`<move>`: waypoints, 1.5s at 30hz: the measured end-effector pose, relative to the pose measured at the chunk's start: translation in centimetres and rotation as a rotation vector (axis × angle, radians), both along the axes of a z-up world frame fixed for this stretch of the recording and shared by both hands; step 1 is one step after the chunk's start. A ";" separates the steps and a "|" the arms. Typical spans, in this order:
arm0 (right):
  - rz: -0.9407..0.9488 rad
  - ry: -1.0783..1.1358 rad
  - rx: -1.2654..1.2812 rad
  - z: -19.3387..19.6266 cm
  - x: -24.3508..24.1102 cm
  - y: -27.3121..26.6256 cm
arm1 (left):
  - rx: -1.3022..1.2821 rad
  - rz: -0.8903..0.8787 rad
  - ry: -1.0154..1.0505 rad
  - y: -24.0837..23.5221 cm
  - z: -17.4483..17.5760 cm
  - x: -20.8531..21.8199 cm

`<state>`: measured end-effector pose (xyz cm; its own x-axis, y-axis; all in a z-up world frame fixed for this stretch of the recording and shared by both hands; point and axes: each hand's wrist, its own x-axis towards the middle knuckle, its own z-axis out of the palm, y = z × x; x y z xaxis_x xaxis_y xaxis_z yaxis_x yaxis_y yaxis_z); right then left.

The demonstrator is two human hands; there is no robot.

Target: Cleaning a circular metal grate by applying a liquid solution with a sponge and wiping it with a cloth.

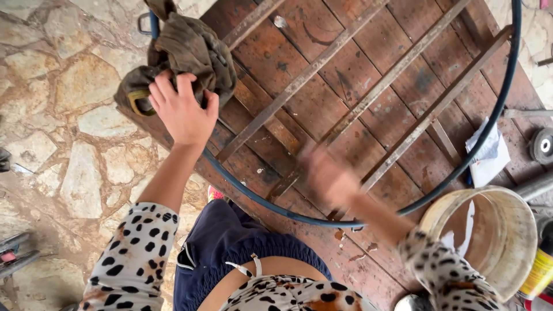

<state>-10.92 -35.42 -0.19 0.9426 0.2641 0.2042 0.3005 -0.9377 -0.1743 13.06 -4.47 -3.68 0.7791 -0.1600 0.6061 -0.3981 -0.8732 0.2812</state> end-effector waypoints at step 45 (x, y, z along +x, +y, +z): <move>-0.453 1.319 0.137 15.1 5.0 12.6 | -0.030 0.007 0.028 -0.7 3.2 -0.4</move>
<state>-5.92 -22.86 14.90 0.4548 -0.0604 -0.8885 -0.4748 -0.8605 -0.1846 12.65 -5.13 -0.47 0.7967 -0.1364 0.5888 -0.3834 -0.8671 0.3180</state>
